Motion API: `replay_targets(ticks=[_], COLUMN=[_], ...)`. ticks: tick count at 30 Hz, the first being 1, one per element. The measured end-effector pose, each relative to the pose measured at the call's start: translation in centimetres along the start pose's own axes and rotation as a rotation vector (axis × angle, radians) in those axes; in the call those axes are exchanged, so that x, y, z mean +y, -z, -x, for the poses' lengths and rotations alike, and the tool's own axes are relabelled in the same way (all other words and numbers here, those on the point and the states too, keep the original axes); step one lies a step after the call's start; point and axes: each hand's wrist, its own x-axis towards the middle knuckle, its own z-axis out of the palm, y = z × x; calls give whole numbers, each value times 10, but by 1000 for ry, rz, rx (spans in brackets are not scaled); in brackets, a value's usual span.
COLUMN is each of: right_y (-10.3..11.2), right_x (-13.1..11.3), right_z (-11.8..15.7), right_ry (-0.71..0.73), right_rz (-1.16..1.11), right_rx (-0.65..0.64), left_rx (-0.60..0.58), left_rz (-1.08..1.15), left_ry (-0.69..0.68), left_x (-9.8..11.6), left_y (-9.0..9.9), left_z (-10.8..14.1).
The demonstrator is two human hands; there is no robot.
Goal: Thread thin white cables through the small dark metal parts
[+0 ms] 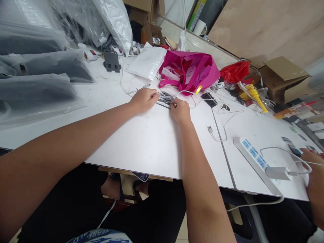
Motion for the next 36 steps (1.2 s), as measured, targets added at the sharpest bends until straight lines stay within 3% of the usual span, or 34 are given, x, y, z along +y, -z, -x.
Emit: replay_targets(ticks=[7,17,29,36], right_y=[2,-6,-6,2], right_x=[-1,5,7,1], right_z=[-1,-5,-8,-17], right_ry=[60,80,22,38], right_rz=[-39,52,17,7], right_rx=[-71,-75,-113,-215], left_rx=[2,-10,-24,-18], left_rz=[12,15,15,9], left_ry=[-19,-37,-29,-55], left_x=[-2,-3,-1,-3], left_y=[-1,-3,-7,-7], left_z=[0,0,0,-1])
